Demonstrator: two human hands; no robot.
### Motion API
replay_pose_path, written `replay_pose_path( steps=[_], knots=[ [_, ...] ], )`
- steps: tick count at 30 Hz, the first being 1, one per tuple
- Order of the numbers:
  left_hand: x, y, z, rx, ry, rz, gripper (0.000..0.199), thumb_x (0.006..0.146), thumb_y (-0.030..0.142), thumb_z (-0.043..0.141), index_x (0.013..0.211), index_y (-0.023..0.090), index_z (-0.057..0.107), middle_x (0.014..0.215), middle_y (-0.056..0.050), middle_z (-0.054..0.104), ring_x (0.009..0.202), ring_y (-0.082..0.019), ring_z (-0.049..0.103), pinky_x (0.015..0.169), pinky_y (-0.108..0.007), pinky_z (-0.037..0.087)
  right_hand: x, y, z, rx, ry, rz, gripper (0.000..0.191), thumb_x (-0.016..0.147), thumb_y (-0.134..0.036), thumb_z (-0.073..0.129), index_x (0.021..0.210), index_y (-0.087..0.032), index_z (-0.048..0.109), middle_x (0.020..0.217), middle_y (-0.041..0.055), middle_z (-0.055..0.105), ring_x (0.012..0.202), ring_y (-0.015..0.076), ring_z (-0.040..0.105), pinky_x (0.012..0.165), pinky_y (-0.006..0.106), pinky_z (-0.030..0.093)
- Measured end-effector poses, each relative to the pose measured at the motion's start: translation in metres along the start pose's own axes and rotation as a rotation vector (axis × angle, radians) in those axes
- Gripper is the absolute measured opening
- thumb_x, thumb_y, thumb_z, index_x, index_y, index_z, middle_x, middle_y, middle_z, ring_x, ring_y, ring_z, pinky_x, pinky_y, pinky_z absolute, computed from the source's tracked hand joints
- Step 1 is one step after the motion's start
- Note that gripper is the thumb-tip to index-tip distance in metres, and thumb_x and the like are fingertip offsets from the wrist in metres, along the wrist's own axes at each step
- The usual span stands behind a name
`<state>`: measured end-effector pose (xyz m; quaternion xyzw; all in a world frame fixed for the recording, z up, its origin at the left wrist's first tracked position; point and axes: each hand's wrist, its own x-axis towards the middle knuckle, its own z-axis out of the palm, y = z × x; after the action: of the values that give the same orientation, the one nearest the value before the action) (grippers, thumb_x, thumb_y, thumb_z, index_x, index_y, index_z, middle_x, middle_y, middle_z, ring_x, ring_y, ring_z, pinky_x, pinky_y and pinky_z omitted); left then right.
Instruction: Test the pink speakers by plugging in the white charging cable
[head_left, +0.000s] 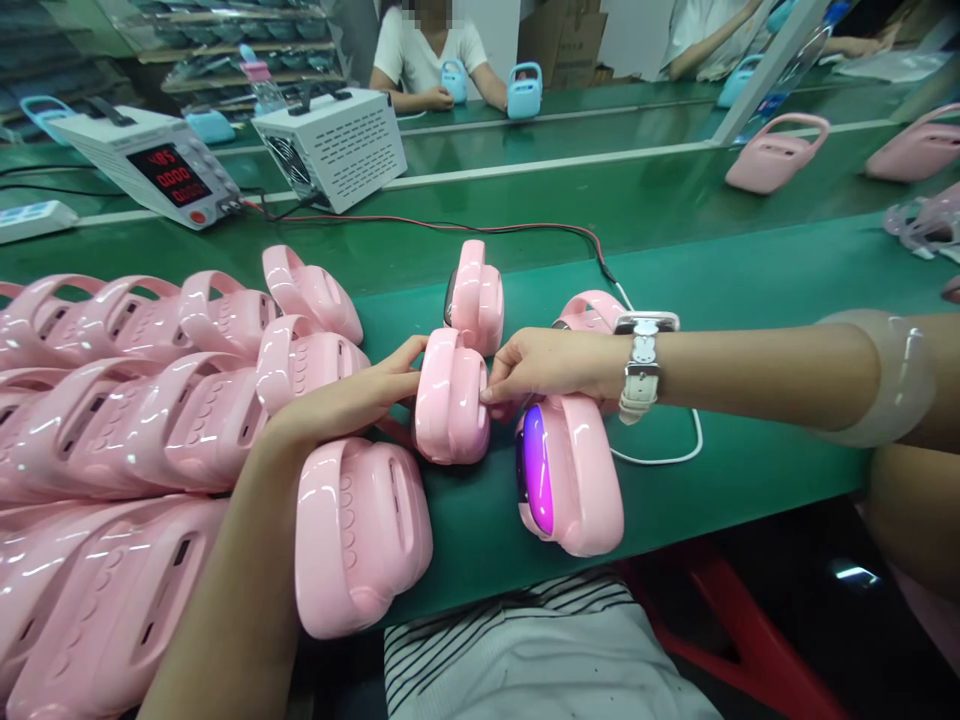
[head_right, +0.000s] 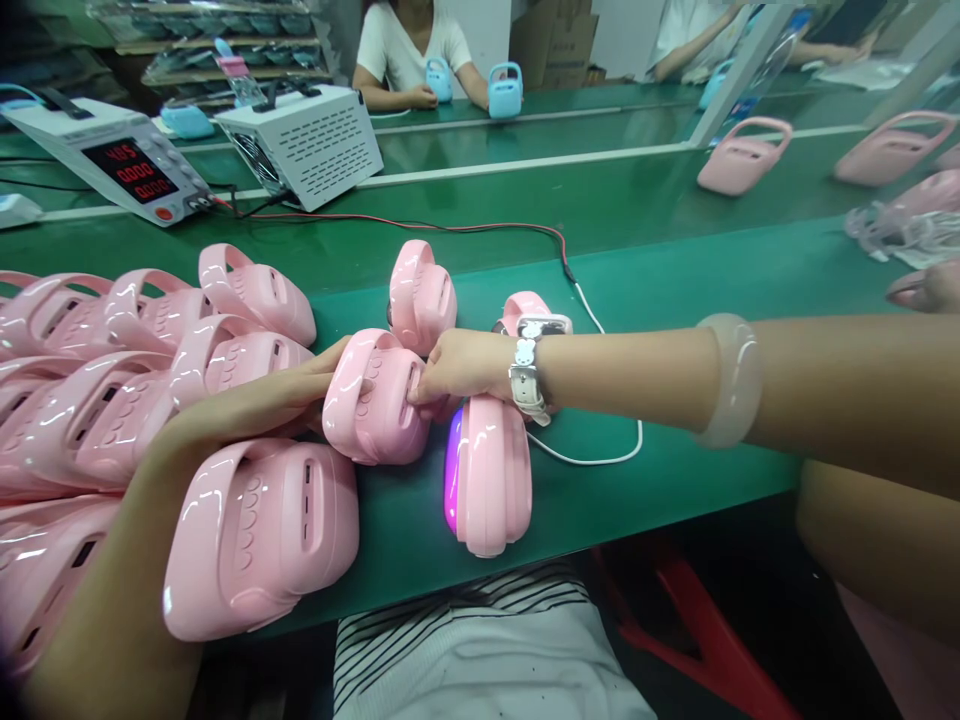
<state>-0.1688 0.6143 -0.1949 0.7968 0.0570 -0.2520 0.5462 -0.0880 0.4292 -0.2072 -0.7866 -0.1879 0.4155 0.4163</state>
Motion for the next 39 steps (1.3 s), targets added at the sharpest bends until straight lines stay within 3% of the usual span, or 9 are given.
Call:
replay_pose_path(
  steps=[6,12,18,23,26,32,34,36,39],
  knots=[
    [0.002,-0.001,-0.003,-0.004,-0.015,0.031,0.050,0.082,0.036,0.051,0.131,0.033,0.042,0.131,0.004,0.044,0.113,-0.022,0.048,0.068,-0.019,0.049,0.002,0.000,0.000,0.024,-0.030,0.025,0.027,0.068,-0.019,0.078,0.048,-0.019,0.060,0.061,0.0022,0.068,0.063,0.0168,0.065,0.064,0.027,0.057],
    [0.008,-0.004,-0.002,0.057,0.019,0.036,0.055,0.077,0.048,0.060,0.127,0.032,0.045,0.129,0.002,0.050,0.106,-0.026,0.055,0.080,-0.031,0.051,0.001,0.000,0.000,-0.018,0.023,0.055,0.028,0.069,-0.017,0.074,0.048,-0.019,0.055,0.061,0.0031,0.068,0.065,0.0179,0.067,0.062,0.027,0.056],
    [0.009,-0.003,0.000,0.084,0.037,0.017,0.051,0.080,0.048,0.055,0.127,0.032,0.044,0.133,0.003,0.045,0.101,-0.021,0.057,0.079,-0.029,0.049,-0.004,-0.001,-0.003,-0.135,0.010,0.031,0.014,0.072,-0.017,0.069,0.059,-0.019,0.064,0.075,0.0058,0.071,0.073,0.0209,0.068,0.067,0.031,0.058],
    [0.008,-0.002,0.001,0.101,0.037,-0.009,0.051,0.077,0.045,0.053,0.126,0.033,0.044,0.134,0.003,0.042,0.100,-0.020,0.054,0.065,-0.026,0.048,-0.012,-0.009,-0.002,-0.096,0.008,-0.025,0.018,0.076,-0.017,0.064,0.059,-0.018,0.064,0.080,0.0065,0.072,0.073,0.0188,0.067,0.066,0.028,0.057],
    [0.008,-0.001,0.000,0.142,0.044,-0.009,0.050,0.077,0.045,0.052,0.125,0.031,0.043,0.135,0.003,0.040,0.099,-0.020,0.054,0.068,-0.026,0.048,-0.011,-0.009,0.000,-0.153,0.035,-0.012,0.018,0.076,-0.016,0.062,0.059,-0.017,0.062,0.076,0.0057,0.071,0.066,0.0164,0.064,0.061,0.027,0.054],
    [0.008,-0.001,-0.002,0.229,0.055,0.009,0.051,0.078,0.048,0.050,0.124,0.029,0.043,0.116,0.000,0.052,0.102,-0.023,0.053,0.077,-0.028,0.048,-0.006,-0.006,0.001,-0.281,0.041,0.075,0.011,0.074,-0.019,0.059,0.063,-0.017,0.060,0.070,0.0039,0.066,0.059,0.0143,0.058,0.049,0.024,0.044],
    [0.006,-0.001,-0.002,0.219,0.047,-0.004,0.050,0.080,0.046,0.049,0.126,0.030,0.042,0.114,0.000,0.052,0.100,-0.022,0.052,0.076,-0.028,0.049,-0.018,-0.014,0.002,-0.489,0.076,0.003,0.015,0.076,-0.018,0.052,0.062,-0.017,0.058,0.068,0.0039,0.063,0.053,0.0124,0.052,0.044,0.025,0.035],
    [0.005,0.000,-0.001,0.202,0.047,-0.022,0.050,0.081,0.045,0.048,0.128,0.031,0.040,0.115,0.001,0.050,0.098,-0.021,0.052,0.071,-0.026,0.049,-0.042,-0.027,-0.001,-0.745,0.160,-0.164,0.019,0.078,-0.017,0.046,0.060,-0.017,0.054,0.061,0.0023,0.058,0.047,0.0104,0.044,0.043,0.025,0.028],
    [0.003,0.000,0.001,0.176,0.071,0.021,0.048,0.083,0.044,0.046,0.128,0.030,0.042,0.121,0.001,0.050,0.095,-0.021,0.055,0.063,-0.024,0.049,-0.090,-0.037,-0.024,-0.983,0.450,-0.442,0.019,0.080,-0.018,0.047,0.065,-0.020,0.058,0.058,-0.0020,0.056,0.048,0.0082,0.042,0.048,0.025,0.027]
  ],
)
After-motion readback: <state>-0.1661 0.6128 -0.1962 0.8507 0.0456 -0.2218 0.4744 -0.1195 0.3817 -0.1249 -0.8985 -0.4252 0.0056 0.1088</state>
